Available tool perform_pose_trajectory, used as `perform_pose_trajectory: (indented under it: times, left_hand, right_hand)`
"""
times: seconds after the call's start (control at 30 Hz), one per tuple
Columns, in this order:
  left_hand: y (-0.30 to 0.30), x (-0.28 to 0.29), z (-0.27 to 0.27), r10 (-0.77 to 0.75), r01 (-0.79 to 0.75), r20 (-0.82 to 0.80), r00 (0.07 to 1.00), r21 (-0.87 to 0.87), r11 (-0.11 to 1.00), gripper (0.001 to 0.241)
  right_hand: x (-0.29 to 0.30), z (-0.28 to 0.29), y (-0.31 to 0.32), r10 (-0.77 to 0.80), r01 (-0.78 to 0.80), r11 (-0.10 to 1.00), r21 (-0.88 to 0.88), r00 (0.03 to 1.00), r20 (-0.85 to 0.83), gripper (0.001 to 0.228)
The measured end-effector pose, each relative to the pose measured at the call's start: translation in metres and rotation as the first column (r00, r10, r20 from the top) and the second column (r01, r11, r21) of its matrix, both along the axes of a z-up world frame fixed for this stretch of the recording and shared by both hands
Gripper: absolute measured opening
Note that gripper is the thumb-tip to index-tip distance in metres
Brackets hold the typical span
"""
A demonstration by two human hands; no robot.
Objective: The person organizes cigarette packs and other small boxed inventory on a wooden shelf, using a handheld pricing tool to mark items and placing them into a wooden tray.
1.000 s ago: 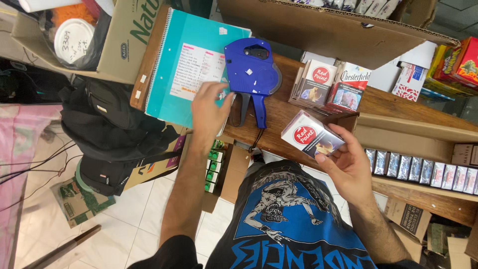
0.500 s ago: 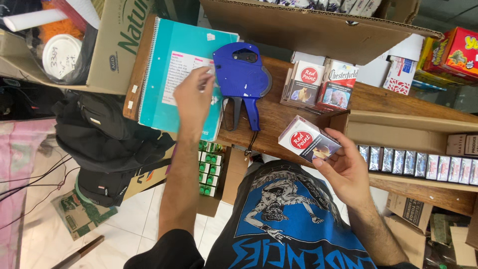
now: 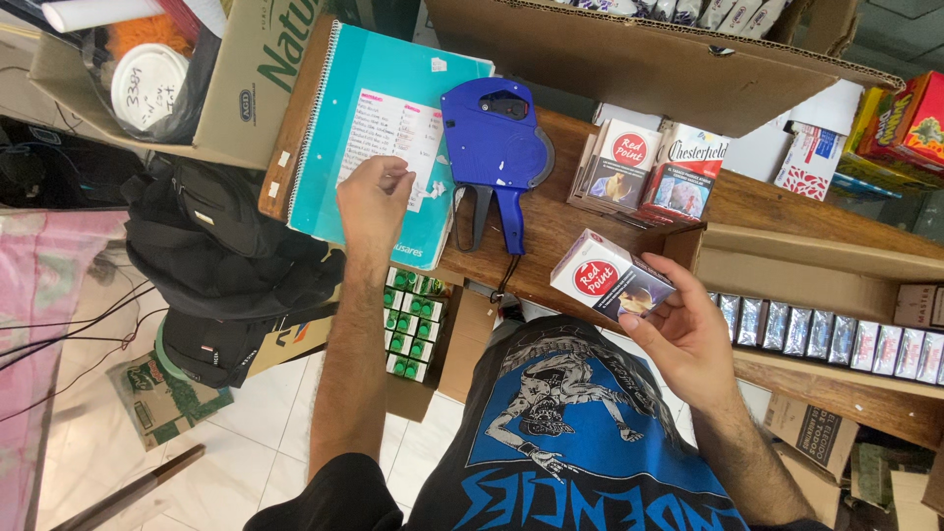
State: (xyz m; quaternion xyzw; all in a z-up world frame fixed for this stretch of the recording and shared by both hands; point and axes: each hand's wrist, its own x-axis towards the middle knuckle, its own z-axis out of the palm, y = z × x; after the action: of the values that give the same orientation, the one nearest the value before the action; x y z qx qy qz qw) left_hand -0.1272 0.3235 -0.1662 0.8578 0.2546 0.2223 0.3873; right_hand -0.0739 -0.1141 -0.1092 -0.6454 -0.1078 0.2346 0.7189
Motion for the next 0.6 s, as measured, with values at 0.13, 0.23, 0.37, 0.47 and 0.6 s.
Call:
perform_pose_trajectory:
  times: [0.13, 0.23, 0.37, 0.47, 0.6]
  left_hand:
    - [-0.007, 0.0, 0.009, -0.028, 0.027, 0.048, 0.998, 0.032, 0.999, 0.025]
    - [-0.031, 0.003, 0.029, -0.093, 0.097, 0.084, 0.992, -0.043, 0.994, 0.022]
    - [-0.109, 0.009, 0.091, -0.31, 0.333, 0.126, 0.942, -0.444, 0.832, 0.033]
    - [-0.163, 0.012, 0.09, -0.476, 0.5, 0.241, 0.846, -0.668, 0.551, 0.098]
    - [-0.192, 0.034, 0.087, -0.496, 0.544, 0.32, 0.807, -0.728, 0.416, 0.089]
  right_hand:
    - [-0.001, 0.006, -0.002, -0.009, 0.009, 1.0, -0.003, 1.0, 0.001, 0.085]
    - [0.0, 0.002, -0.002, -0.03, 0.03, 1.0, 0.002, 1.0, 0.003, 0.086]
    - [0.0, 0.009, 0.007, -0.084, 0.082, 0.995, 0.057, 0.996, 0.033, 0.086]
    - [0.006, 0.004, 0.01, -0.115, 0.111, 0.991, 0.074, 0.992, 0.055, 0.085]
    - [0.003, 0.024, 0.016, -0.111, 0.108, 0.993, 0.042, 0.991, 0.078, 0.089]
